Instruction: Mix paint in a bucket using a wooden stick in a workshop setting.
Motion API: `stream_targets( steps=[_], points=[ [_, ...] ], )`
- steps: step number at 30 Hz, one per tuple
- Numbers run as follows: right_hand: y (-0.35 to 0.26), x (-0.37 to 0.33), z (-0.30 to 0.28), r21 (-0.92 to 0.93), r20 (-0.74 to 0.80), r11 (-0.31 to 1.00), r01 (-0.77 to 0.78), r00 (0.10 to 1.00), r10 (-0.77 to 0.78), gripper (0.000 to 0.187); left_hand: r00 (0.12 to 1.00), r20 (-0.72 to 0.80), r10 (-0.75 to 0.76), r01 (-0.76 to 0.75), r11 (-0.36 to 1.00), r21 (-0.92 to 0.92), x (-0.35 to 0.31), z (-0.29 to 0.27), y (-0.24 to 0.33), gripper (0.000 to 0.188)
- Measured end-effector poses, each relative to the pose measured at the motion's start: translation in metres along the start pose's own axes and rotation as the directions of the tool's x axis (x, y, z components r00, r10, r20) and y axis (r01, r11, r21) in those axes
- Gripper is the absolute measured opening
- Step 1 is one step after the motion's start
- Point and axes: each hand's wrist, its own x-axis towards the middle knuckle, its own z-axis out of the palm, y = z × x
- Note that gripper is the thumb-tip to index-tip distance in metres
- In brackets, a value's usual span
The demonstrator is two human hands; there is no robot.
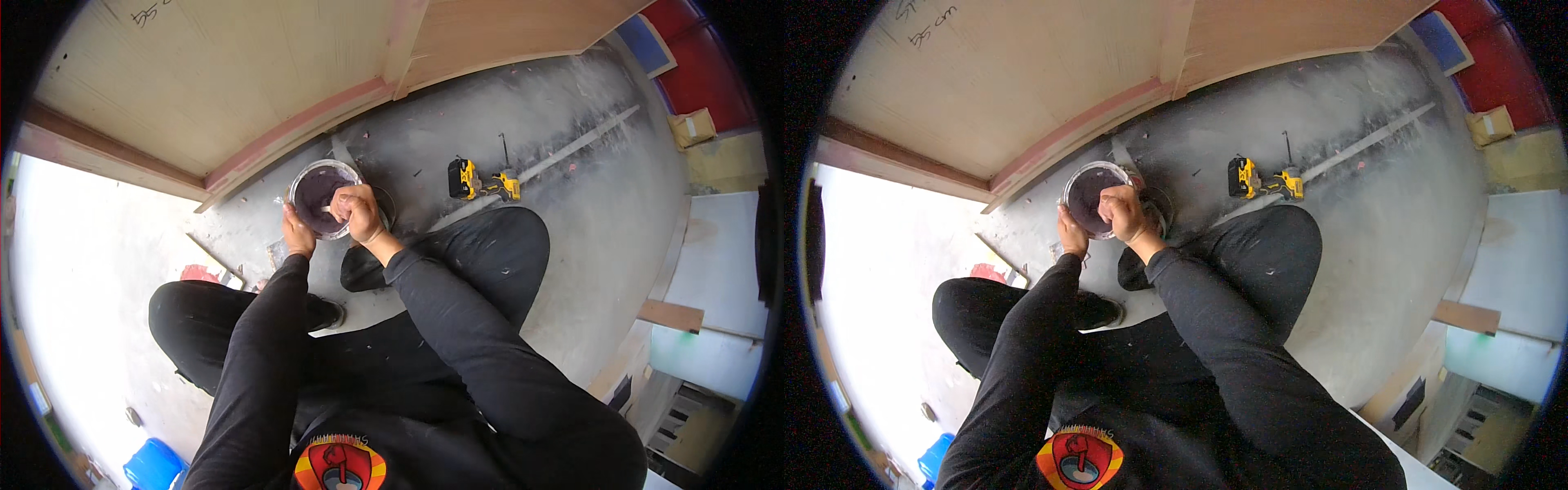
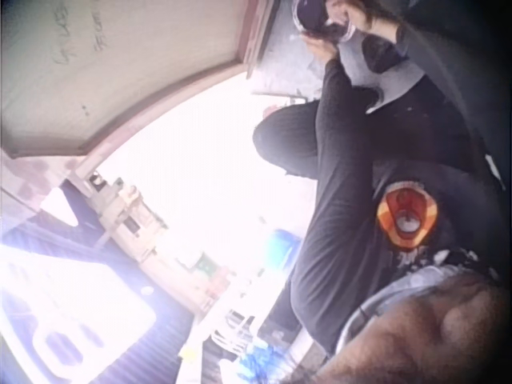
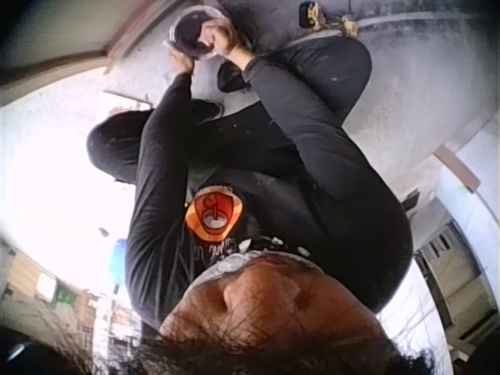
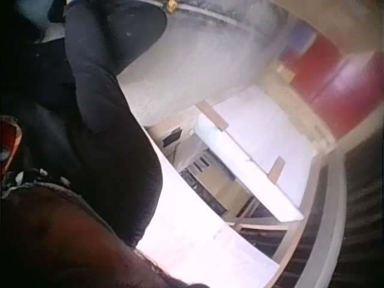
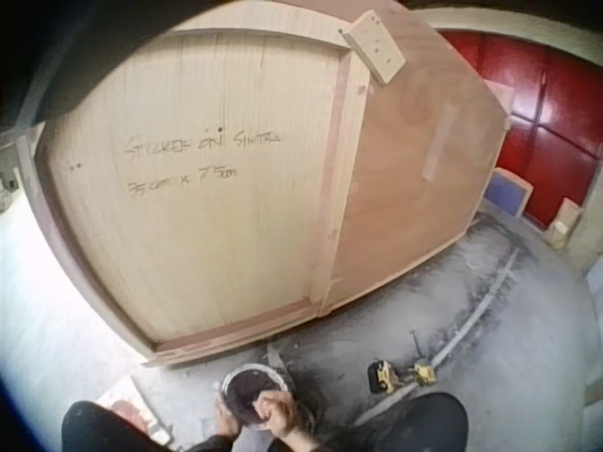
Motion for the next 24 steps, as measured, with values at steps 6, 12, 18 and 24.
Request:
stream_targets(
  steps=[6,12,18,24],
  points=[
    [-0.033,0.020,0.003,-0.029,-0.116,0.996,-0.081,0.990,0.077,0.039,1.000,-0.011,0.013,-0.012,0.999,0.047,0.010,0.000,-0.015,0.064],
    [-0.007,0.028,0.010,-0.242,-0.053,0.954,0.178,0.979,-0.196,0.041,0.999,0.017,0.030,-0.028,0.993,-0.118,0.009,0.007,-0.008,0.063],
    [0.004,0.033,0.010,-0.080,-0.112,0.989,0.128,0.984,-0.136,0.041,0.999,0.039,0.032,-0.036,0.993,0.114,0.008,0.001,-0.019,0.060],
    [0.009,0.025,-0.002,-0.085,-0.055,0.996,0.000,0.998,-0.004,0.040,0.990,-0.056,0.129,-0.124,0.989,0.082,-0.002,0.014,0.004,0.057]
  ],
)
